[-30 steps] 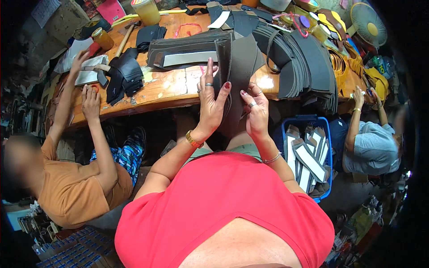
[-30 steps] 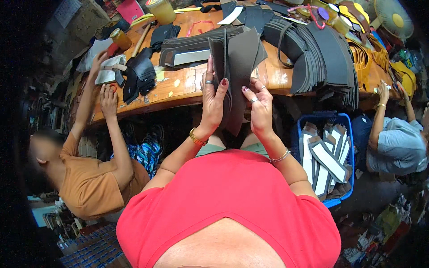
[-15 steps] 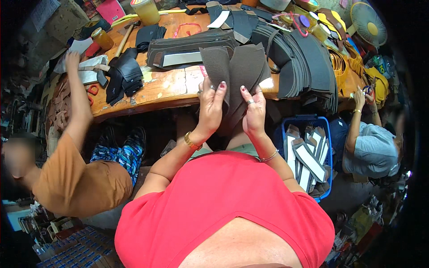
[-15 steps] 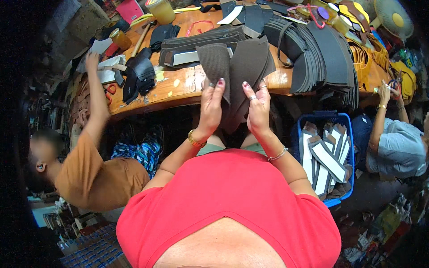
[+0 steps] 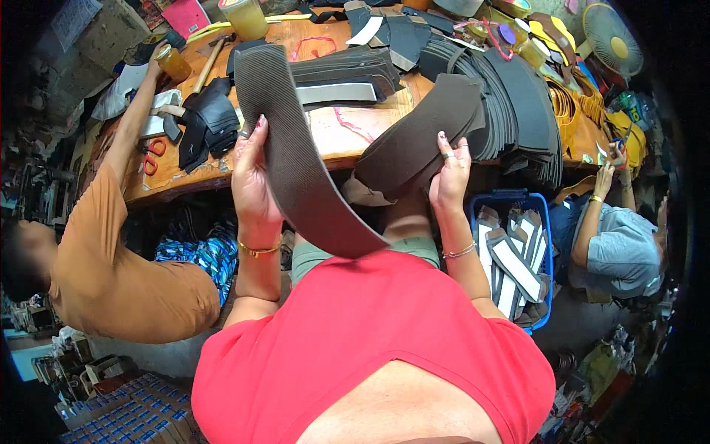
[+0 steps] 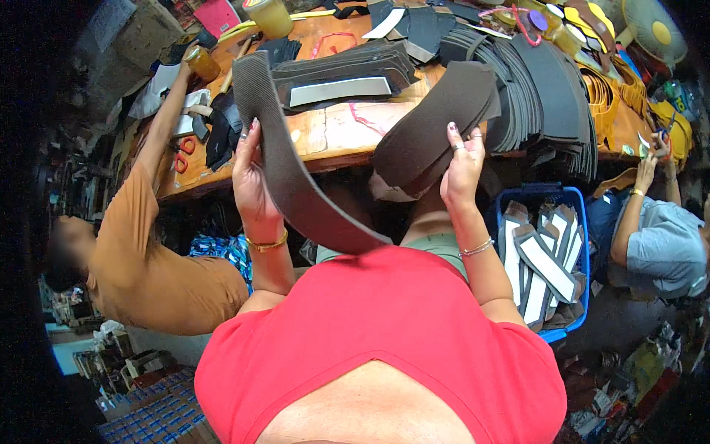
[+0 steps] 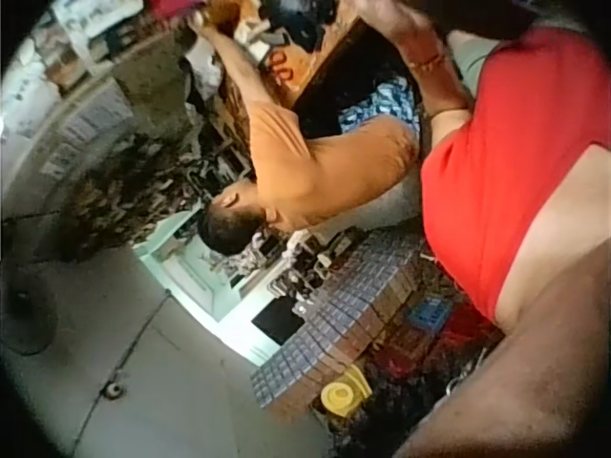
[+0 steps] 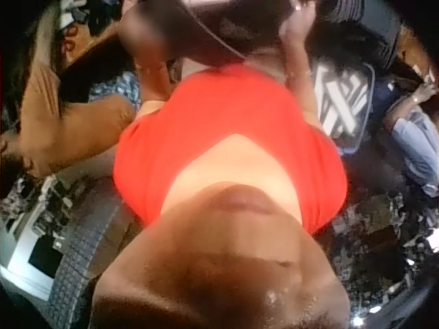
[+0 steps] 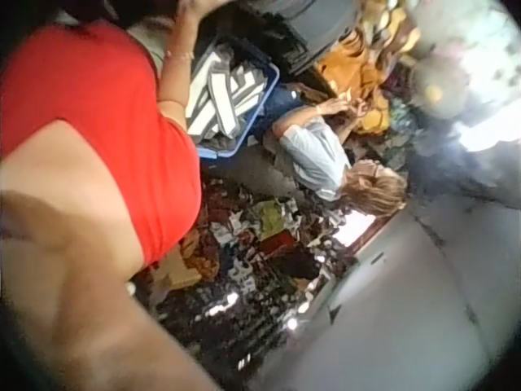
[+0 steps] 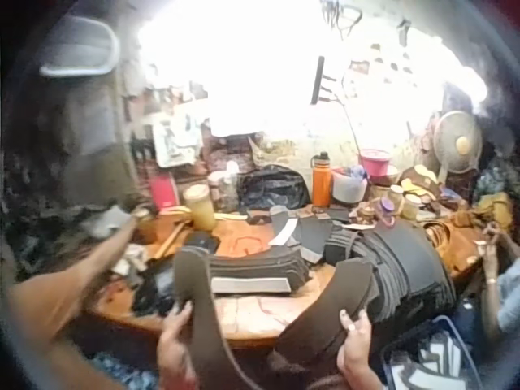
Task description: The person repeatedly picks up dark gray shoe insole pieces from a cluttered workbench, aligns them, and stacks them into a neat pile. The person also handles a few lighter-colored insole pieces and places them on the stack. The task continues with consistent stacking motions throughout the clip.
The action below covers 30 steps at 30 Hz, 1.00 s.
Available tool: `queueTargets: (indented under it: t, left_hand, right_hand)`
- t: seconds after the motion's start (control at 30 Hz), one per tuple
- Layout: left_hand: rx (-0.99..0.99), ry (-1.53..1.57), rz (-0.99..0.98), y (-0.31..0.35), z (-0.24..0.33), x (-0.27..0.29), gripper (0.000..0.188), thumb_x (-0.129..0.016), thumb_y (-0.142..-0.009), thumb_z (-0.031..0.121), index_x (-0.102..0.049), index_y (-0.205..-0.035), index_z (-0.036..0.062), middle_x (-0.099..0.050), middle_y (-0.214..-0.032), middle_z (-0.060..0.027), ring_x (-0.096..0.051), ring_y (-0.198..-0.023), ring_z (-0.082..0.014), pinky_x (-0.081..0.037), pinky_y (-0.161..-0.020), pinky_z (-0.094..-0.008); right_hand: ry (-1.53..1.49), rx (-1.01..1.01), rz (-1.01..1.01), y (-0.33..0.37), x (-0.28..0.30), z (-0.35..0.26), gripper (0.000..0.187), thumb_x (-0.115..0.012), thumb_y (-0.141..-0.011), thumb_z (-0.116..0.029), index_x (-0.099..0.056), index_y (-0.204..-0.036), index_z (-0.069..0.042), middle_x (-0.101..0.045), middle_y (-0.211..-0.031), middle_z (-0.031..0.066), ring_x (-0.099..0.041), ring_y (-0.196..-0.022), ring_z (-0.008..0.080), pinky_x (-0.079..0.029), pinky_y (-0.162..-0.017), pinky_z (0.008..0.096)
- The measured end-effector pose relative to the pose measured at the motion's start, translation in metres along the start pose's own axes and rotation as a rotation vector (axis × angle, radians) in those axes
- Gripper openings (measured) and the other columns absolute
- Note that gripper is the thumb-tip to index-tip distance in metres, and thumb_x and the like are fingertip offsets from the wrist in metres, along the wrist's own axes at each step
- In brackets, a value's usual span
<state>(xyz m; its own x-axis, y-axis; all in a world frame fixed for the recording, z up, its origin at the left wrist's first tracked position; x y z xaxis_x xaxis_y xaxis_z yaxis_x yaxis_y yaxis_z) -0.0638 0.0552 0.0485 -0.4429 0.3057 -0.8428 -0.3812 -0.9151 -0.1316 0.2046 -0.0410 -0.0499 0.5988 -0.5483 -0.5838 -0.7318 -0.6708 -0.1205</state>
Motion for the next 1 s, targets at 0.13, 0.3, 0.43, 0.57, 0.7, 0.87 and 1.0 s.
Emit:
queueTargets:
  t: [0.13, 0.3, 0.43, 0.57, 0.7, 0.87, 1.0]
  left_hand:
    - [0.135, 0.187, 0.011, -0.001, -0.032, -0.016, 0.03, -0.051, -0.103, 0.024, -0.061, -0.121, 0.0029, -0.071, -0.108, -0.0113, -0.07, -0.087, -0.0185, -0.061, -0.068, -0.0317]
    - [-0.054, -0.068, 0.21, -0.019, -0.085, 0.004, 0.021, -0.053, -0.1, 0.007, -0.052, -0.12, 0.0082, -0.06, -0.119, -0.008, -0.059, -0.109, -0.0193, -0.048, -0.096, -0.0352]
    - [-0.335, -0.181, 0.249, -0.025, -0.094, 0.013, 0.033, -0.047, -0.099, -0.002, -0.042, -0.131, 0.0064, -0.052, -0.132, -0.0095, -0.051, -0.121, -0.0211, -0.04, -0.105, -0.0366]
    - [-0.516, -0.309, 0.255, -0.021, -0.087, 0.015, 0.048, -0.051, -0.096, -0.006, -0.036, -0.14, 0.008, -0.05, -0.135, -0.0095, -0.05, -0.123, -0.021, -0.039, -0.107, -0.0362]
    - [-0.527, -0.372, 0.255, -0.014, -0.083, 0.027, 0.058, -0.055, -0.093, -0.008, -0.032, -0.143, 0.009, -0.049, -0.136, -0.0097, -0.048, -0.124, -0.0207, -0.038, -0.108, -0.036]
    - [-0.389, -0.47, 0.286, 0.015, -0.083, 0.042, 0.061, -0.057, -0.092, -0.008, -0.03, -0.144, 0.0081, -0.05, -0.134, -0.0119, -0.049, -0.123, -0.0205, -0.037, -0.108, -0.035]
    - [-0.345, -0.507, 0.283, 0.029, -0.08, 0.05, 0.067, -0.057, -0.09, -0.01, -0.029, -0.147, 0.0113, -0.051, -0.133, -0.0131, -0.05, -0.121, -0.0209, -0.041, -0.104, -0.0351]
  right_hand:
    - [-0.131, -0.14, -0.014, 0.022, -0.027, 0.002, 0.034, -0.058, -0.096, -0.006, -0.051, -0.13, -0.003, -0.061, -0.125, 0.0087, -0.058, -0.115, 0.0201, -0.043, -0.103, 0.0356]
    - [-0.119, -0.409, -0.066, 0.046, -0.04, 0.01, 0.034, -0.053, -0.101, -0.017, -0.048, -0.134, -0.01, -0.059, -0.122, 0.006, -0.057, -0.113, 0.0177, -0.046, -0.099, 0.0359]
    - [-0.236, -0.457, -0.022, 0.063, -0.023, 0.027, 0.03, -0.053, -0.102, -0.031, -0.052, -0.129, -0.018, -0.062, -0.108, 0.0018, -0.061, -0.1, 0.0131, -0.051, -0.087, 0.0315]
    - [-0.385, -0.633, 0.061, 0.065, -0.026, 0.007, 0.034, -0.05, -0.103, -0.036, -0.058, -0.124, -0.011, -0.063, -0.114, 0.0046, -0.064, -0.1, 0.0171, -0.052, -0.088, 0.0338]
    - [-0.457, -0.655, -0.129, 0.066, -0.032, -0.003, 0.04, -0.051, -0.101, -0.039, -0.057, -0.123, -0.006, -0.064, -0.118, 0.0068, -0.065, -0.103, 0.0208, -0.053, -0.091, 0.0362]
    - [-0.273, -0.871, -0.077, 0.097, -0.037, -0.02, 0.057, -0.072, -0.086, -0.031, -0.047, -0.132, -0.006, -0.062, -0.118, 0.0123, -0.064, -0.104, 0.0246, -0.052, -0.093, 0.0389]
    - [0.105, -0.934, -0.149, 0.111, -0.025, -0.023, 0.066, -0.08, -0.07, 0.003, -0.048, -0.128, -0.001, -0.063, -0.114, 0.0103, -0.063, -0.102, 0.0254, -0.052, -0.091, 0.0386]
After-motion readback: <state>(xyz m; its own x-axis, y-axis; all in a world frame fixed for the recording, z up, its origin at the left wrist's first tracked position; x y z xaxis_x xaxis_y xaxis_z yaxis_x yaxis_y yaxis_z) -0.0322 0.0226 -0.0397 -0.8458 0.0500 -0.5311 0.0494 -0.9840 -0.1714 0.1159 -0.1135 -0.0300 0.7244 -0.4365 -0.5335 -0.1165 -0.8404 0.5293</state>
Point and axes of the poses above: each hand's wrist, its own y-axis away from the middle knuckle, its own x-axis out of the back of the hand, z = x × y, the point moved 3 cm from there along -y, towards the middle knuckle
